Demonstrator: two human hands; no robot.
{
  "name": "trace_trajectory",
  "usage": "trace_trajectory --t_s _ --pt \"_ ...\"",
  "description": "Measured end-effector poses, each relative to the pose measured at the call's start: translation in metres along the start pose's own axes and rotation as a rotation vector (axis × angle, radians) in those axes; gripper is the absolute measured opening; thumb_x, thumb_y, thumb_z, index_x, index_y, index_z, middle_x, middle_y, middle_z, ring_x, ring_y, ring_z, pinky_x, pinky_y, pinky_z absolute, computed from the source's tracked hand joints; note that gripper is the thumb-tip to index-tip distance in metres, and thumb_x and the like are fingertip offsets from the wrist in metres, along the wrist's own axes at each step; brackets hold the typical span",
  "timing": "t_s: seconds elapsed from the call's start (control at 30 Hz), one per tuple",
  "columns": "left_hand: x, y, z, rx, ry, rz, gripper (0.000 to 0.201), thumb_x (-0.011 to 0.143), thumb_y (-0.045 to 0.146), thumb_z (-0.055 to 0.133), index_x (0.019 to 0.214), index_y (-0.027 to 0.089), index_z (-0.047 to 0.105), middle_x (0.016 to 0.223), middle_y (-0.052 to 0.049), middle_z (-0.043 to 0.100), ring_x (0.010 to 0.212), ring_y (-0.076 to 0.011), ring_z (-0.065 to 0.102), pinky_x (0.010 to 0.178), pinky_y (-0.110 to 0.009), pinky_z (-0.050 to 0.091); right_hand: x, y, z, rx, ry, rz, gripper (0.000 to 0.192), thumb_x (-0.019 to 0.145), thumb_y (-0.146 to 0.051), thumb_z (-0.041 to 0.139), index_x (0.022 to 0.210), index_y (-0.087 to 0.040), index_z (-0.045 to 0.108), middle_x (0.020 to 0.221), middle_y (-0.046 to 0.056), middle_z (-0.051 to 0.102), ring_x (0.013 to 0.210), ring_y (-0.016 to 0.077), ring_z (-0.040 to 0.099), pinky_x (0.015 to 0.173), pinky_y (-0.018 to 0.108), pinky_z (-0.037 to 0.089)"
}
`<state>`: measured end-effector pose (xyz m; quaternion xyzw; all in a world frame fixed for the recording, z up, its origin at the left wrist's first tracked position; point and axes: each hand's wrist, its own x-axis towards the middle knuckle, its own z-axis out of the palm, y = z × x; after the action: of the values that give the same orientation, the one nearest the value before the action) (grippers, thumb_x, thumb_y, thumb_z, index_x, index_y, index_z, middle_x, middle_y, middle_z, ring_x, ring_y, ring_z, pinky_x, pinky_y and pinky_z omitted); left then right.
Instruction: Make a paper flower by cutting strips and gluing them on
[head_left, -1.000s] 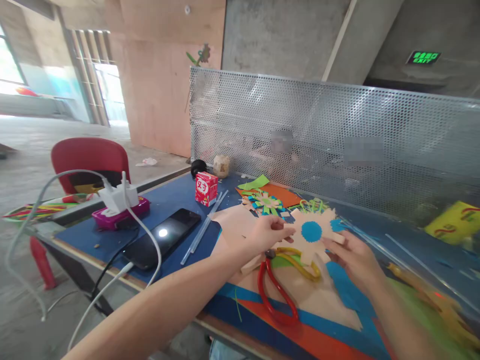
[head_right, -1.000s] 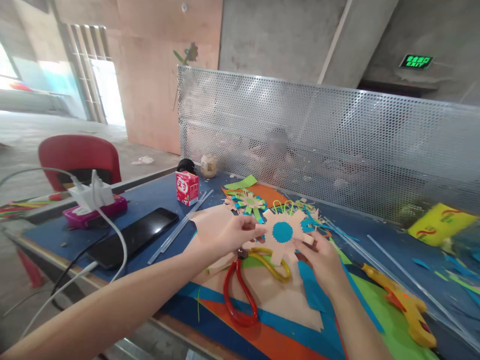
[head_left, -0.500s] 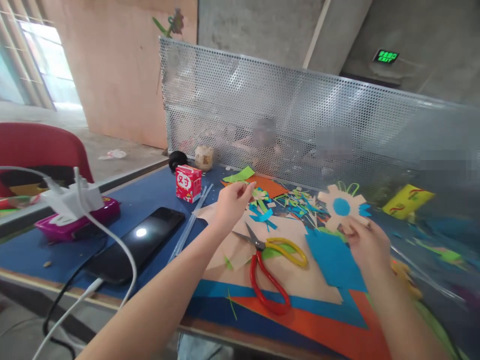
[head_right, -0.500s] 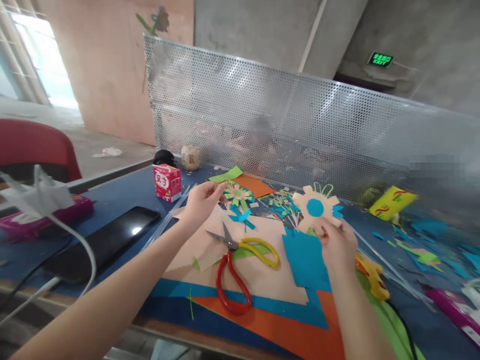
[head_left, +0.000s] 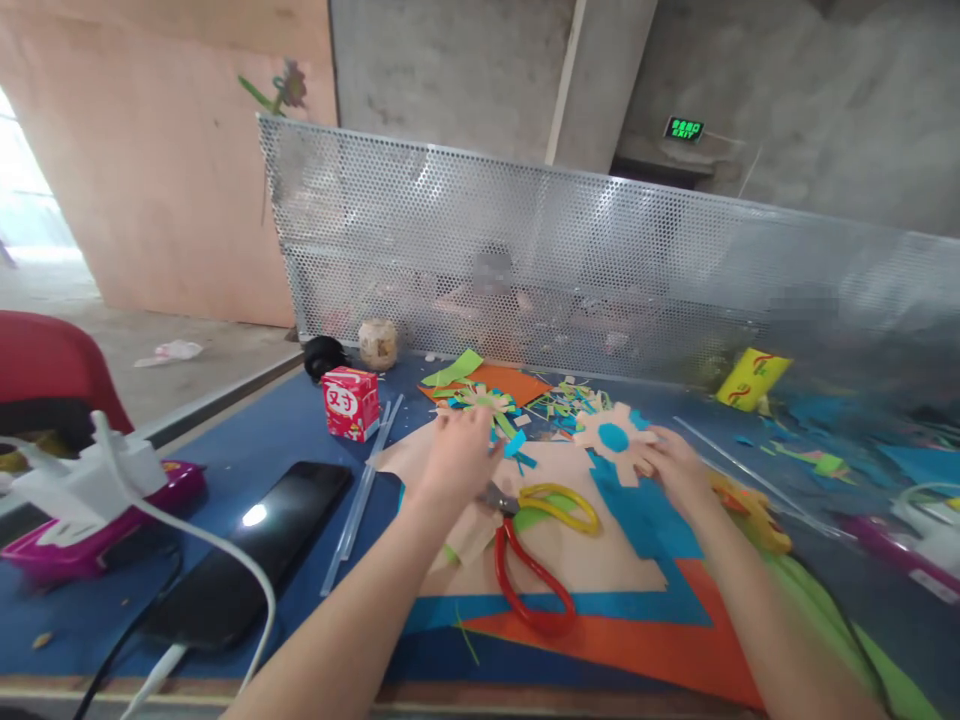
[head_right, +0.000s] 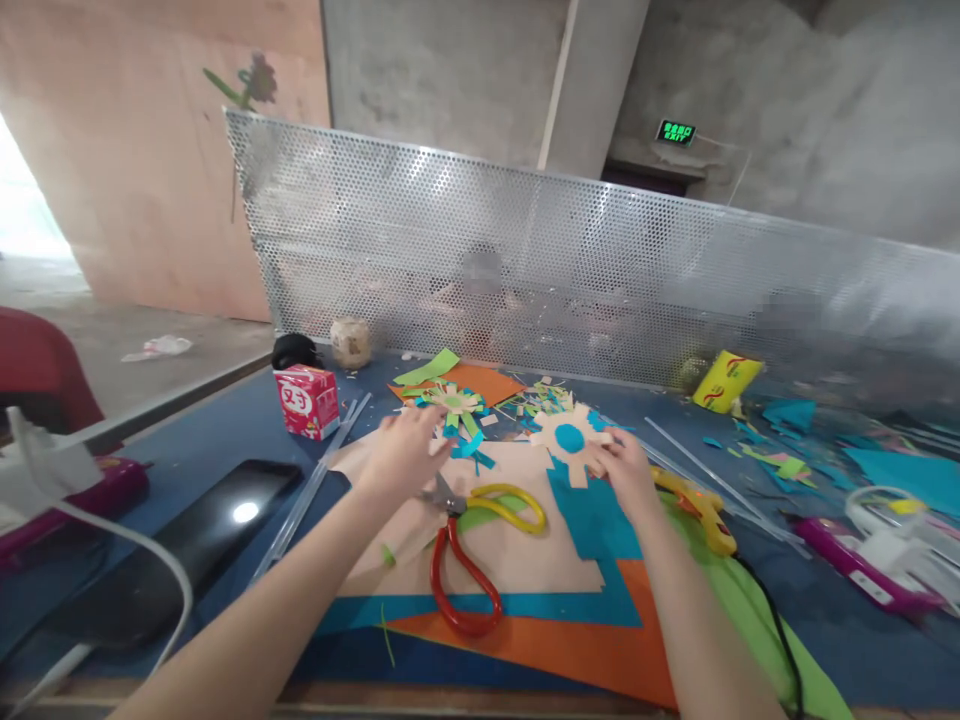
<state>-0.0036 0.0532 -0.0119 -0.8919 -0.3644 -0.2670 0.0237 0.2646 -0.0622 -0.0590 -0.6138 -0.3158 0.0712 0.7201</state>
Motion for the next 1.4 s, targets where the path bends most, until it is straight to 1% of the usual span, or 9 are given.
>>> trace_trajectory --t_s 0.1,0.23,0.37,0.43,0.5,0.63,0.93,1.13,1.4 --pt "0.005 -0.027 -0.014 0.145 0.014 -0.324 0.038 0.076 0.038 0.045 0.105 0.015 0.052 0.098 -0.015 0.062 0.096 -0.0317 0.054 0.079 -0.045 0.037 0.000 -0.002 0.004 -0.192 -0.046 -0.123 0.037 0.046 -0.020 0.068 0.082 -0.018 0.060 0.085 0.007 0.061 0.088 0.0276 0.054 0.080 0.045 0.040" --pt "0.005 -0.056 -0.027 0.158 -0.289 -0.581 0.042 0.070 0.042 0.051 0.100 0.012 0.058 0.103 -0.019 0.061 0.098 -0.0329 0.054 0.084 -0.047 0.036 -0.013 -0.016 0.016 -0.540 -0.086 -0.445 0.029 0.065 -0.027 0.057 0.091 -0.016 0.059 0.111 0.014 0.053 0.112 0.0300 0.039 0.096 0.046 0.023" --pt "0.001 -0.061 -0.031 0.065 -0.415 -0.668 0.042 0.065 0.043 0.055 0.094 0.012 0.062 0.097 -0.020 0.063 0.091 -0.0327 0.059 0.072 -0.043 0.044 -0.051 -0.035 0.037 -0.769 -0.449 -0.616 0.027 0.075 -0.038 0.050 0.094 -0.020 0.058 0.085 0.006 0.063 0.081 0.0221 0.056 0.080 0.037 0.037" --pt "0.000 -0.059 -0.033 0.030 -0.449 -0.683 0.041 0.064 0.044 0.055 0.090 0.012 0.063 0.088 -0.019 0.066 0.086 -0.0316 0.061 0.069 -0.041 0.045 -0.076 -0.046 0.048 -0.948 -0.713 -0.550 0.042 0.075 -0.046 0.049 0.106 -0.019 0.054 0.096 0.009 0.062 0.089 0.0256 0.055 0.077 0.037 0.038" --pt "0.000 -0.058 -0.035 0.013 -0.473 -0.708 0.039 0.064 0.043 0.056 0.087 0.012 0.064 0.082 -0.018 0.067 0.083 -0.0325 0.061 0.066 -0.042 0.046 -0.098 -0.059 0.056 -1.090 -0.766 -0.525 0.050 0.071 -0.051 0.051 0.108 -0.018 0.054 0.106 0.012 0.058 0.100 0.0312 0.048 0.082 0.043 0.034" --pt "0.001 -0.060 -0.037 0.009 -0.436 -0.709 0.038 0.063 0.037 0.059 0.090 0.011 0.061 0.085 -0.019 0.066 0.086 -0.0335 0.061 0.066 -0.042 0.047 -0.122 -0.076 0.062 -1.164 -0.807 -0.438 0.062 0.064 -0.052 0.057 0.114 -0.016 0.051 0.106 0.015 0.056 0.105 0.0326 0.045 0.086 0.043 0.031" --pt "0.010 -0.072 -0.031 -0.105 -0.239 -0.578 0.063 0.060 0.025 0.066 0.116 0.010 0.040 0.093 -0.014 0.065 0.090 -0.0233 0.061 0.067 -0.026 0.048 -0.117 -0.066 0.077 -1.286 -0.851 -0.391 0.038 0.072 -0.041 0.046 0.092 -0.010 0.055 0.083 0.015 0.063 0.077 0.0288 0.059 0.063 0.033 0.041" --pt "0.007 -0.066 -0.023 -0.241 -0.404 -0.634 0.027 0.066 0.021 0.059 0.089 0.008 0.059 0.068 -0.010 0.067 0.055 -0.0174 0.063 0.047 -0.023 0.048 -0.115 -0.069 0.079 -1.217 -0.811 -0.333 0.038 0.070 -0.040 0.052 0.093 -0.010 0.055 0.093 0.017 0.061 0.086 0.0272 0.059 0.069 0.031 0.043" --pt "0.007 -0.067 -0.021 -0.165 -0.373 -0.619 0.016 0.058 0.013 0.057 0.072 0.013 0.066 0.064 -0.011 0.066 0.064 -0.0236 0.064 0.056 -0.030 0.050 -0.101 -0.079 0.058 -0.760 -0.576 -0.149 0.031 0.069 -0.047 0.054 0.083 -0.021 0.047 0.084 0.006 0.061 0.077 0.0203 0.058 0.064 0.028 0.044"
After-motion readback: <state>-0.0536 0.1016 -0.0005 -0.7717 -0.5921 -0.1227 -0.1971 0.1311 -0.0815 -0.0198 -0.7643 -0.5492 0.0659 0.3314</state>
